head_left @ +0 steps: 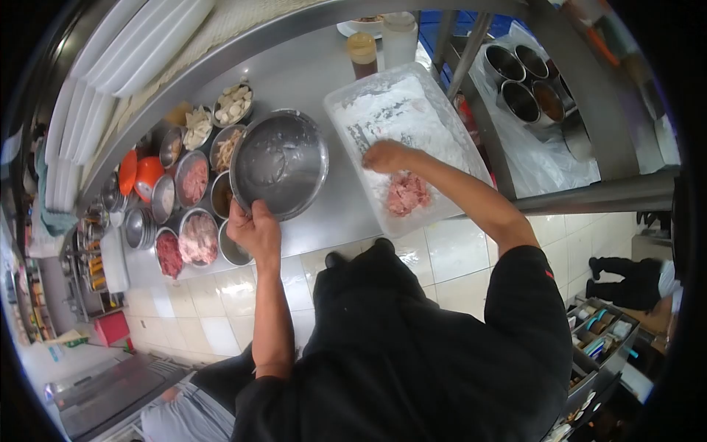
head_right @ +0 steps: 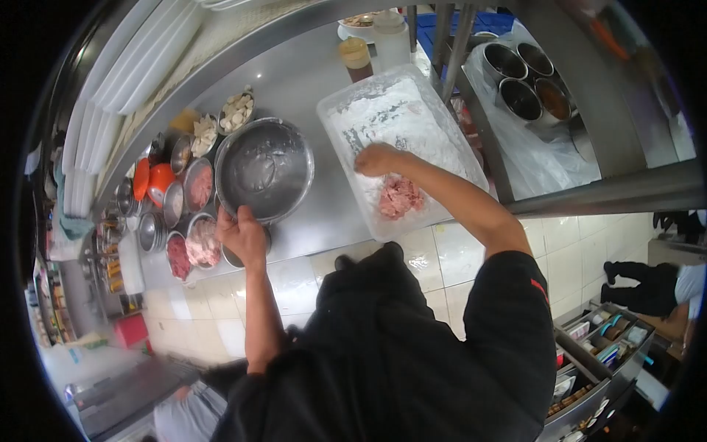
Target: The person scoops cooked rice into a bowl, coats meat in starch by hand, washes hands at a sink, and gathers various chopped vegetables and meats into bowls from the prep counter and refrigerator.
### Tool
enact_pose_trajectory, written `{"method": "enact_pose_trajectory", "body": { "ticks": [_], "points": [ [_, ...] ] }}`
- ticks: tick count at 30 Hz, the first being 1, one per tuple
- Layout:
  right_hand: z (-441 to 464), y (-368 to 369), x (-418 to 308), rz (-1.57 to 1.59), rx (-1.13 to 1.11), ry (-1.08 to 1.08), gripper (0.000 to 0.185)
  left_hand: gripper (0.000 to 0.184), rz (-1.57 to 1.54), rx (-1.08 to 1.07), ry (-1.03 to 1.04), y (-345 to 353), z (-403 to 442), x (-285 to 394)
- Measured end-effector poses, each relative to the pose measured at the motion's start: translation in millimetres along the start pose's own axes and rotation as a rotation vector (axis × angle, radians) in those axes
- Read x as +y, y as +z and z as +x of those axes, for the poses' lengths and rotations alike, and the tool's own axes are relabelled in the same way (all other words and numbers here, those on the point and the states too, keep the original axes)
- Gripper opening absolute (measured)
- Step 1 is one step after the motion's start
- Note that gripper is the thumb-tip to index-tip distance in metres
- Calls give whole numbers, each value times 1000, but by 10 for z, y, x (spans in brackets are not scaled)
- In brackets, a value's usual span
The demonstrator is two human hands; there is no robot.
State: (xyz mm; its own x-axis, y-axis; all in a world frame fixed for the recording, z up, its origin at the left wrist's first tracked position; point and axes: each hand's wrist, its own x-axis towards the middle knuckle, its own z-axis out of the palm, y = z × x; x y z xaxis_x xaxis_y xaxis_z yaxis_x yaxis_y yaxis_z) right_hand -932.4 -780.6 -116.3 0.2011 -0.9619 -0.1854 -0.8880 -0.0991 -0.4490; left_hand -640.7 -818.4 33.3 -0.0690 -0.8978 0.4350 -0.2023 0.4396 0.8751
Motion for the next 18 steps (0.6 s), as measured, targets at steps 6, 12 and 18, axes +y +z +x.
{"method": "enact_pose_trajectory", "body": {
  "ticks": [6,12,18],
  "points": [
    [-870,-190,-755,-230,-146,54,55,19,-9,38,-78,-196,-165,-56],
    [-722,-18,-719,-357,-281,130,60,13,-96,-45,-159,-182,-303,-115],
    [-1095,-90,-454,-189,36,389,74,11,-5,-1,-104,-284,-300,-91]
  ]
}}
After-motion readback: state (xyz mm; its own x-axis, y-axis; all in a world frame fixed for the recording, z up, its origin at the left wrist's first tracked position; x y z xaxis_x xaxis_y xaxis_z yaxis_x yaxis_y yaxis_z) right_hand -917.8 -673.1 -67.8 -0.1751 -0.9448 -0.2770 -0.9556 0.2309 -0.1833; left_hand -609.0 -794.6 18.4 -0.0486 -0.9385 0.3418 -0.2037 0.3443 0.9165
